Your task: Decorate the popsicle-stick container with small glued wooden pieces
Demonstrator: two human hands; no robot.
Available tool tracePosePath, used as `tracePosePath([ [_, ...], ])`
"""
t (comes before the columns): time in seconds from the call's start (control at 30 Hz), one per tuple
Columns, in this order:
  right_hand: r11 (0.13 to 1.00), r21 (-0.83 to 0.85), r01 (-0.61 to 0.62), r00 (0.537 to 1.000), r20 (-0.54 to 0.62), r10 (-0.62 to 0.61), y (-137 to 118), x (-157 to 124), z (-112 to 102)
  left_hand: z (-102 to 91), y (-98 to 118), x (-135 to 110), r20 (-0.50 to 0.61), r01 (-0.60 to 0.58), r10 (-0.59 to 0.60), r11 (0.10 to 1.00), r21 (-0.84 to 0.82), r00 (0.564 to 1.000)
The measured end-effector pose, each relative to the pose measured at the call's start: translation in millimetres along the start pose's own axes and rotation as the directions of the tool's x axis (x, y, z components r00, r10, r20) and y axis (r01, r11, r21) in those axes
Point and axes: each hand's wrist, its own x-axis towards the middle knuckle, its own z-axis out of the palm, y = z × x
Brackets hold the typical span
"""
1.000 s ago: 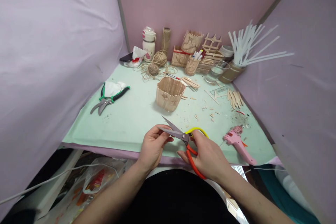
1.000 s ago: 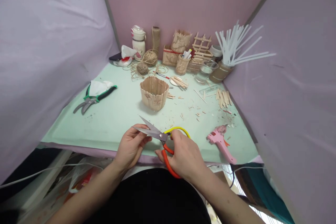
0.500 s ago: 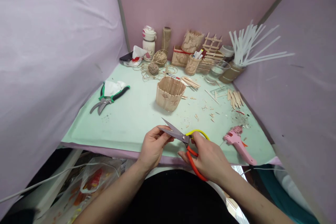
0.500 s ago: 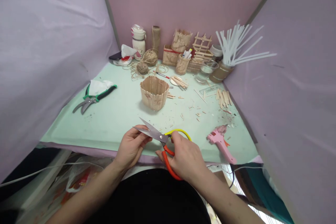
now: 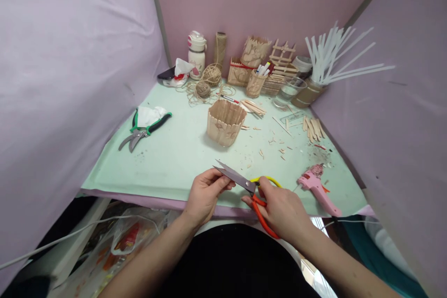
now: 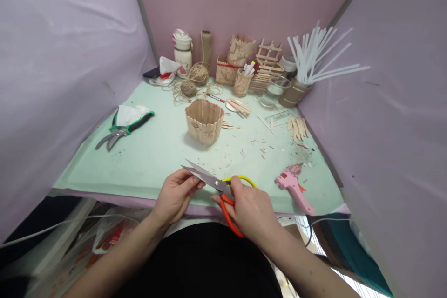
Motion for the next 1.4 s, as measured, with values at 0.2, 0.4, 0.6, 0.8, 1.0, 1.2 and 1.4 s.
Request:
tracePosePath([
  [0.2,0.958,0.281,-0.055,0.998,0.057,0.04,3.9,2.9,-8.1,2.9,1.5,3.6,-0.041,0.088,-0.088,0.996,-0.004,0.995],
  [0.4,0.986,0.167,-0.021,0.999,0.04,0.014,7.0,2.8,-13.1,0.2,0.1,4.5,-0.025,0.038,-0.036,0.996,0.084,0.999],
  [0.6,0.995,-0.022,0.094,0.995,-0.037,-0.095,11.4,0.6,-12.7,-12.8,-3.1,4.9,0.014,-0.082,0.081,0.958,0.276,0.997],
  [0.8,0.989,-0.077,0.127,0.991,-0.021,-0.129,11.8,-0.2,-13.7,-13.8,1.2,4.0,0.051,-0.091,0.078,0.935,0.342,0.996],
  [1.0,0.987,-0.096,0.131,0.99,-0.035,-0.134,13.0,-1.4,-12.4,-10.8,7.4,2.1,0.067,-0.081,0.06,0.92,0.384,0.996],
  [1.2,0.985,-0.11,0.132,0.99,-0.031,-0.136,12.4,-2.3,-12.8,-8.6,12.3,1.7,0.07,-0.073,0.047,0.898,0.433,0.996],
  [1.4,0.98,-0.159,0.117,0.993,0.018,-0.115,11.9,-3.7,-13.3,-10.0,12.1,1.6,0.12,-0.102,0.054,0.895,0.435,0.991],
])
